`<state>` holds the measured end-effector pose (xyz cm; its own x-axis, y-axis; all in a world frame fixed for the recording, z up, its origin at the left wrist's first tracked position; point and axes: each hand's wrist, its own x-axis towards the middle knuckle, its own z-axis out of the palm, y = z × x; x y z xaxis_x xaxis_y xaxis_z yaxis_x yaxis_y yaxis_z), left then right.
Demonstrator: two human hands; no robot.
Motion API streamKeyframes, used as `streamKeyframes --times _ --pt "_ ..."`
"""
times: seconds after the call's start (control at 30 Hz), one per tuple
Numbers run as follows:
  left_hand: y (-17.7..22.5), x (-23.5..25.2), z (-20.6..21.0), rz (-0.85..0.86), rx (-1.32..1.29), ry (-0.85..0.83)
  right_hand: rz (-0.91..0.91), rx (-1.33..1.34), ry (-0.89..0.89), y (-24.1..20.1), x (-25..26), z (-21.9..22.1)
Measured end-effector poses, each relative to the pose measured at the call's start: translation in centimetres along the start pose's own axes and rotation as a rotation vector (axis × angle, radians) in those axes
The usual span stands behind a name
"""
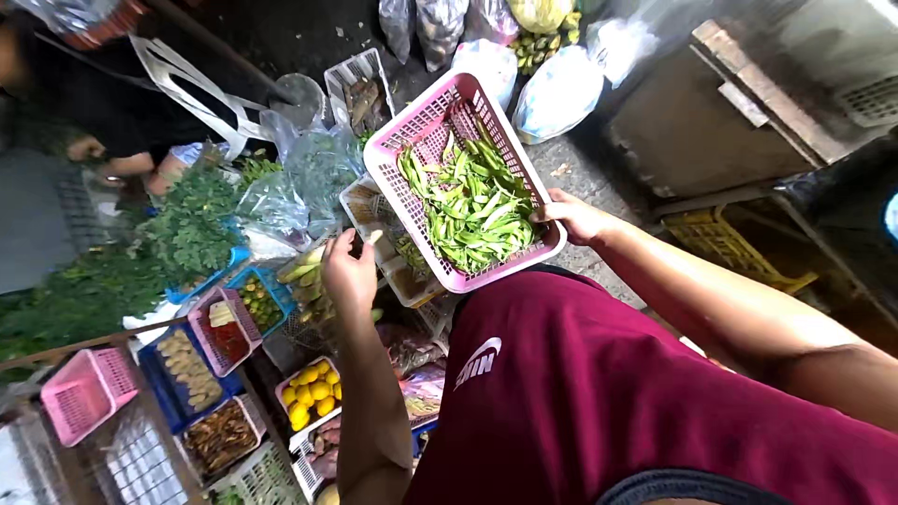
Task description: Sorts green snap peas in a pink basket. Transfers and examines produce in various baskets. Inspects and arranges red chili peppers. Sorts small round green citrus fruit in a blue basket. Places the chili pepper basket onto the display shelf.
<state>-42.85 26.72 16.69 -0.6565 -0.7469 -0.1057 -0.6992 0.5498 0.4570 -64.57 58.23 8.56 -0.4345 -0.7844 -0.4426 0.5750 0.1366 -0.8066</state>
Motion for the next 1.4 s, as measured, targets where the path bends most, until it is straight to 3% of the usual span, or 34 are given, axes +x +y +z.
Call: streamKeyframes --times 0.13,0.2,0.3,0.47,0.57,0.7,0.8,0.87,1.03,1.2,1.3,1.4 --pt "7.5 -2.6 3.1 0.411 -0.1 -0.221 0.035 -0.002 -0.056 -1.9 0.9 -0.5" --pt "10.7 -2.7 6.1 0.585 0.121 -0.434 0.053 0.005 -0.073 -2.2 1.3 -0.4" --pt "11.8 -0.3 9.7 0.727 0.271 -0.531 0.069 0.015 -0.091 -1.5 1.7 -1.5" --pt "11.9 6.5 7.3 0.557 0.08 -0.429 0.122 0.048 -0.088 -0.9 1.2 -2.6" --pt "12.5 8.1 5.5 0.449 0.17 -0.414 0.138 0.059 -0.089 -0.9 0.9 -2.7" --pt "14.2 3.7 4.4 0.62 0.187 -0.368 0.13 0.06 -0.084 -0.8 0.8 -3.5" --pt "14.5 -1.9 5.5 0.71 0.28 -0.633 0.12 0.055 -0.089 -1.0 0.6 -3.9" --pt "13.3 -3.4 7.4 0.707 0.419 -0.687 0.11 0.044 -0.087 -1.4 0.6 -3.8" --pt "10.9 -1.5 9.1 0.716 0.342 -0.539 0.111 -0.033 -0.115 -1.6 0.9 -3.5" --pt "11.9 3.5 6.2 0.482 0.035 -0.405 0.116 0.004 -0.141 -1.4 1.3 -3.3" --pt "12.4 6.0 4.2 0.406 0.06 -0.316 0.119 0.035 -0.162 -1.2 1.4 -3.5" --pt "13.8 5.4 2.5 0.43 0.078 -0.25 0.125 0.03 -0.164 -1.3 1.3 -3.4"
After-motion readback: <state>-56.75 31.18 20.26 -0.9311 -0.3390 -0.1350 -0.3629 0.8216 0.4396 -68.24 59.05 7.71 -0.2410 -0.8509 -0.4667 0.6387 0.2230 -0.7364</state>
